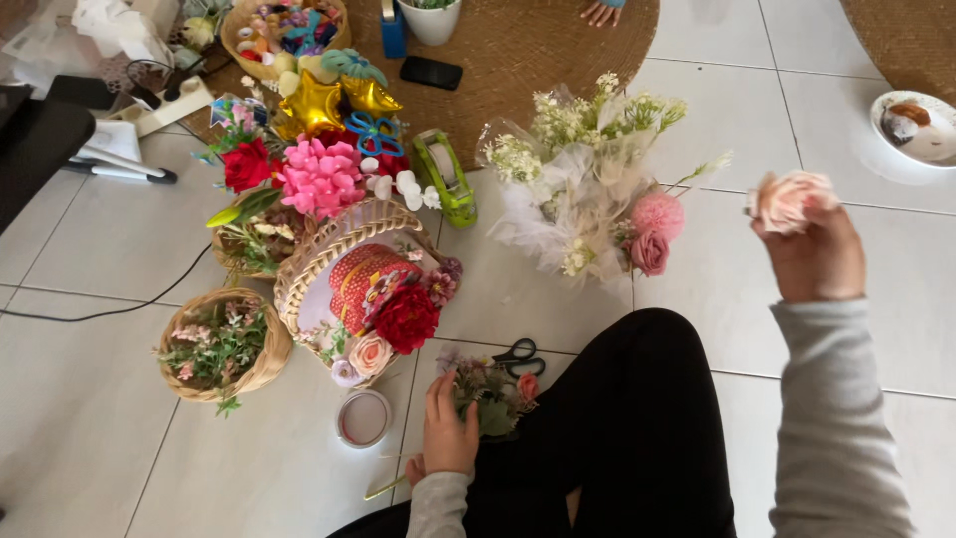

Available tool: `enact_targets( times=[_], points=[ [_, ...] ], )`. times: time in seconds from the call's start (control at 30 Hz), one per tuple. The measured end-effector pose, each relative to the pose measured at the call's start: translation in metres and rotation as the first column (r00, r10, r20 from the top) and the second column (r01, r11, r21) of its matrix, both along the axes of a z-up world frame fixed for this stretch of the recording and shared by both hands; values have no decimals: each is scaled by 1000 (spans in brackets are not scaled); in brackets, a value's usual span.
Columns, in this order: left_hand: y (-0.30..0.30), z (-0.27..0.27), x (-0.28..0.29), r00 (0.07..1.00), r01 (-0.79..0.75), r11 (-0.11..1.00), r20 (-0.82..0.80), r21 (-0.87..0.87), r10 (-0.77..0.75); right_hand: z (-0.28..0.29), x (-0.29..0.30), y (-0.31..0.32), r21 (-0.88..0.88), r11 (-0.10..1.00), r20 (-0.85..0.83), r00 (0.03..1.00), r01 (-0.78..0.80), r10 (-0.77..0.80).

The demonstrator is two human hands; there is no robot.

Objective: The person assembles a floral arrangement by hand, gathering multiple artificial flowers and leafy stems and placing them into a small woven basket.

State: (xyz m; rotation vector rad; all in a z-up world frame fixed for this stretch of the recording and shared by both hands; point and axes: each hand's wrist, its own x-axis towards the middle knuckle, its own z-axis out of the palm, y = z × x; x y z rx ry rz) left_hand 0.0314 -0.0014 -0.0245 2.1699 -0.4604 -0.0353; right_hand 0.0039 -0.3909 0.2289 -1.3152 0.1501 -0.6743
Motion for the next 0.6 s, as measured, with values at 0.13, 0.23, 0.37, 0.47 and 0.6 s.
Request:
enact_targets(
  times=[0.13,0.23,0.37,0.47,0.6],
  points=[
    [0,-6,-1,998,7,998,-63,55,-4,-36,34,-38,317,948,-128,989,-30,74],
    [1,-13,4,999,1,999,-40,38,1,-54,46,-40,451,891,-171,985,49,33],
    [1,-27,9,992,-13,995,-123,103,25,-163,24,-43,629,687,206,930,-365,306],
    [-8,-18,4,1000,19,999,-2,-44,-19,-240,-1,45,-590,593,-322,833,-548,449],
    [-23,16,-19,937,348,936,6,-46,-348,-244,1,174,-77,402,-825,285,-913,488]
  ],
)
